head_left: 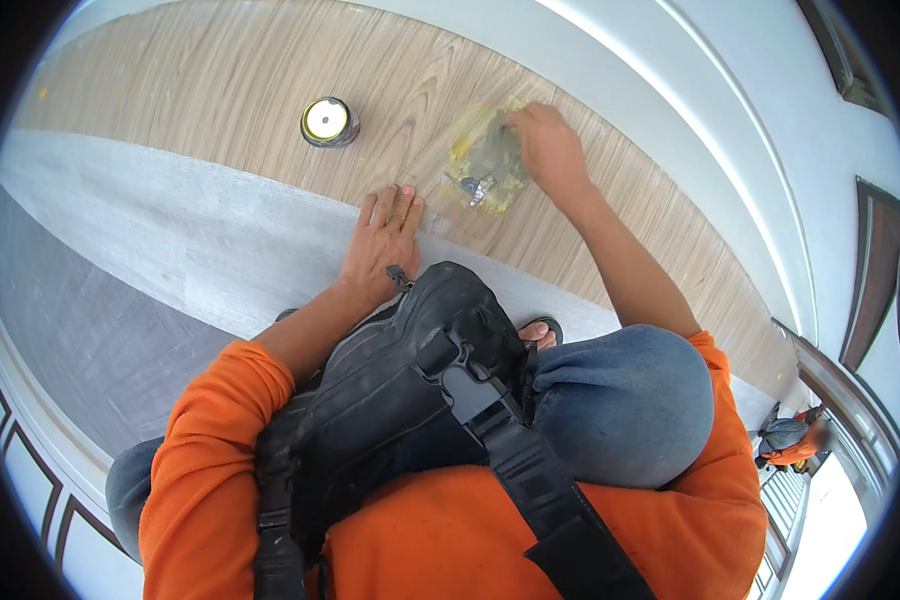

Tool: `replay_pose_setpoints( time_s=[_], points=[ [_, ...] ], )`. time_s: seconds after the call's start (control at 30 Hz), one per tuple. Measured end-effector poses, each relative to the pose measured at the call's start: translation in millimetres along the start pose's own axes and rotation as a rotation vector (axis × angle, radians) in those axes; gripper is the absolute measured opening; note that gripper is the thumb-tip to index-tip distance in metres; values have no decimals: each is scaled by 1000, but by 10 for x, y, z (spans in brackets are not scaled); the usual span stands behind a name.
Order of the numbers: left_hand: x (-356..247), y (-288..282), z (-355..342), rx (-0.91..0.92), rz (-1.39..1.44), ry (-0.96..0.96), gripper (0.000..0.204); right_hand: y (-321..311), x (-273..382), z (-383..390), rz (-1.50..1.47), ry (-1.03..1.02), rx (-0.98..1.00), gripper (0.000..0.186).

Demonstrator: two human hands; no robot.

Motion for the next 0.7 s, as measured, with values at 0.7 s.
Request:
replay_pose_setpoints(
  time_s=[0.7],
  points=[
    [23,64,-53,-34,-13,62,56,184,112,-53,-28,-154,73,10]
  ],
)
Point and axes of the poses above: each hand's wrist, its own z-axis away from the middle knuckle, its own y-axis out of the palm, x = y × z, the point moved 10 cm from there along -z, towards the middle knuckle, and after that the axes turned 14 degrees about x, right-handed, at the moved point
